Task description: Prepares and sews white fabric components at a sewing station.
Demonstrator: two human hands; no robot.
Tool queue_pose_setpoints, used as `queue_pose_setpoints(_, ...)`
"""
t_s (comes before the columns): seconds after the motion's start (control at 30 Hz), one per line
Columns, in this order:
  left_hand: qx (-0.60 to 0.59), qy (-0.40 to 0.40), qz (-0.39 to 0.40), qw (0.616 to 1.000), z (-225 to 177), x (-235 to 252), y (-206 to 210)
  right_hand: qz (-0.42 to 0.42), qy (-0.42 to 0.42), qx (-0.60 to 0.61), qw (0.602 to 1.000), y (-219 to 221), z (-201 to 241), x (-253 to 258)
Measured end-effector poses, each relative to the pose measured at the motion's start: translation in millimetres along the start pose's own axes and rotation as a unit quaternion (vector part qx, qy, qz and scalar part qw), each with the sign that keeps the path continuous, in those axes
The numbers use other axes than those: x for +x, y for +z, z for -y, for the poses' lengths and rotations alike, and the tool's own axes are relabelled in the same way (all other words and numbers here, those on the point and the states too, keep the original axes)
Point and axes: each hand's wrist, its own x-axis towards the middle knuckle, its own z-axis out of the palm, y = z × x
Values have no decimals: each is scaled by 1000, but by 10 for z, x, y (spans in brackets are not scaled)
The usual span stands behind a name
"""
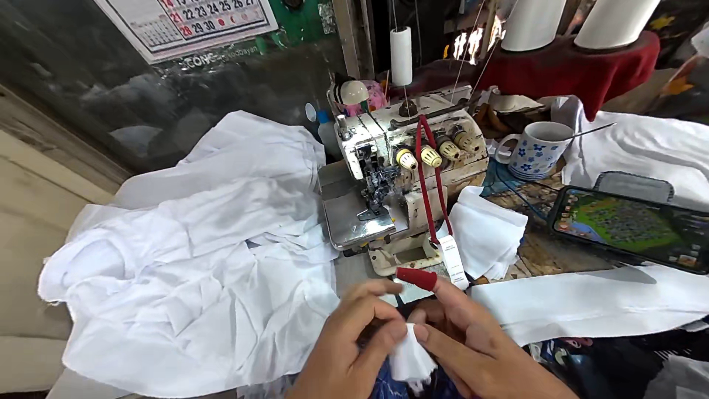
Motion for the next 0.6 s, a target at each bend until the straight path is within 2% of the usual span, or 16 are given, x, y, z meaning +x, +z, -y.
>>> queue_pose_setpoints(0.03,-61,-7,15,998,40,13,33,33,-2,9,999,-39,12,1)
queue_pose_setpoints(0.1,-216,-49,-5,975,44,-15,95,79,-6,60,995,-120,-13,-28)
queue_pose_setpoints(0.17,-355,-92,-44,929,-13,-34,182,60,-27,131,989,-136,-127,-46)
queue_pose_setpoints(0.2,-370,-105,-58,921,-20,-28,225,24,-46,149,988,-119,-191,-31)
queue_pose_setpoints(0.27,-326,-117,-49,937,45,-50,253,-61,-79,158,982,-68,-266,22)
queue_pose_setpoints(0.3,-311,-121,-34,942,98,-86,242,-77,-84,163,980,-61,-268,39)
queue_pose_setpoints(0.37,-351,-119,-23,928,167,-165,203,-44,-52,204,977,-60,-238,45)
queue_pose_setpoints(0.47,-449,-94,-47,887,154,-217,236,48,18,297,953,-32,-227,37)
queue_pose_setpoints(0.53,-462,-89,-44,881,199,-260,322,60,15,318,946,-23,-242,50)
queue_pose_setpoints(0.6,-512,-83,-59,853,265,-309,392,74,16,299,951,-43,-237,57)
